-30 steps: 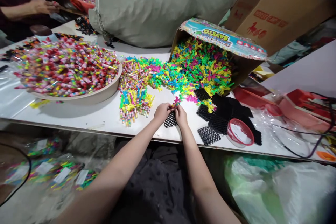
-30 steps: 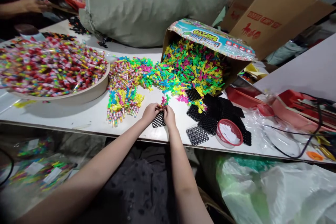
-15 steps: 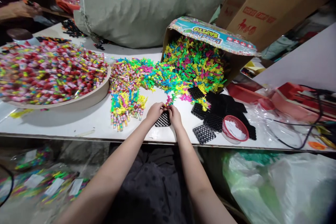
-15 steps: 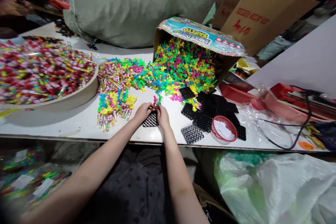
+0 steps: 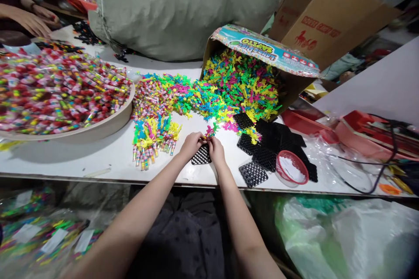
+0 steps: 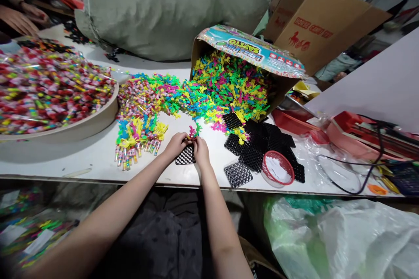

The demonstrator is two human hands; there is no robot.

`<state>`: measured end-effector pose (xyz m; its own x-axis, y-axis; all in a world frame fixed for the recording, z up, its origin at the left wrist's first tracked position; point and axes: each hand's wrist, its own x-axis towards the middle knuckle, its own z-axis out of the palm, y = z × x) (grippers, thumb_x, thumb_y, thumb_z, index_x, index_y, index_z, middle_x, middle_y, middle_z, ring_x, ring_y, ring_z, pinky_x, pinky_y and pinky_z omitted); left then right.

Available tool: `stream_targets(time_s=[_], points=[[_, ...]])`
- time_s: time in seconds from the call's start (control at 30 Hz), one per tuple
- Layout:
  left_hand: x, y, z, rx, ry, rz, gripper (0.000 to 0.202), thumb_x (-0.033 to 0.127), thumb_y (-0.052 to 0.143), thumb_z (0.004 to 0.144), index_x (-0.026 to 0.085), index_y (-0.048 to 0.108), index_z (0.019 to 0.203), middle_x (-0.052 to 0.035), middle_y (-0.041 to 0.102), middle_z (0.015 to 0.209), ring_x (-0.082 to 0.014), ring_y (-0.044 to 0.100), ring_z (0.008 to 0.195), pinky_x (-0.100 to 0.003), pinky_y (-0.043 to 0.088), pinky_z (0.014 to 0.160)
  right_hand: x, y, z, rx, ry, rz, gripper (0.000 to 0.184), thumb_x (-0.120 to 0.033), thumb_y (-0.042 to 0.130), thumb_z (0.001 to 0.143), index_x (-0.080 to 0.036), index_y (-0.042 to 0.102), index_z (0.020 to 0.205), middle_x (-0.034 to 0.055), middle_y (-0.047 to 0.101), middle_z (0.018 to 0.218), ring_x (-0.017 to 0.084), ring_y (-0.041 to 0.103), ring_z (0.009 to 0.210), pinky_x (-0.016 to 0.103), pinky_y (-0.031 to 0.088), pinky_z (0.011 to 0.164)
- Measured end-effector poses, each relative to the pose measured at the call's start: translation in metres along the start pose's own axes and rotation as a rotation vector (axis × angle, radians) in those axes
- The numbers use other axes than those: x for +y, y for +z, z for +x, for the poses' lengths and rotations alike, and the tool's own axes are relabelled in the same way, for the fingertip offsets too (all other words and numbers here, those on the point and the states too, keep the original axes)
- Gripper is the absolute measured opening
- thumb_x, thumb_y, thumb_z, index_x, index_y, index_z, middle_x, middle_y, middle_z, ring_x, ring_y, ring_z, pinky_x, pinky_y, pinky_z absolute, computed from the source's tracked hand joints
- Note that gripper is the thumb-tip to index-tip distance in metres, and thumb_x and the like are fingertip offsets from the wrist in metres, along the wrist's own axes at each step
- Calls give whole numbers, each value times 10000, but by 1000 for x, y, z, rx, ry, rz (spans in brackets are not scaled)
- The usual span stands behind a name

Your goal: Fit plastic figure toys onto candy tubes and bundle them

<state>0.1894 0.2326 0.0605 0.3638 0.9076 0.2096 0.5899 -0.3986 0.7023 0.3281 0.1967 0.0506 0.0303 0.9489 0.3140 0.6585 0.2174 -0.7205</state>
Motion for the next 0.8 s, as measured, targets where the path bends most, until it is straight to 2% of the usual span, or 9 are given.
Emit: stream_targets(time_s=[0.5, 0.8], points=[[0, -2, 1, 8, -9, -49, 105, 149, 499, 772, 189, 581, 823, -38, 617, 815, -190, 543, 826, -302, 426, 739, 0, 1, -1, -6, -3, -18, 203, -245, 371, 838, -193, 547, 925, 83, 588, 841, 217, 535, 828, 347, 430, 760], [4, -6, -3, -1, -11, -54, 97, 184, 497, 784, 197, 589, 809, -40, 618, 818, -202, 540, 848, -301, 415, 750, -1, 1, -3, -5, -2, -10, 203, -257, 373, 842, -180, 547, 913, 98, 614, 880, 222, 557, 840, 348, 437, 760]])
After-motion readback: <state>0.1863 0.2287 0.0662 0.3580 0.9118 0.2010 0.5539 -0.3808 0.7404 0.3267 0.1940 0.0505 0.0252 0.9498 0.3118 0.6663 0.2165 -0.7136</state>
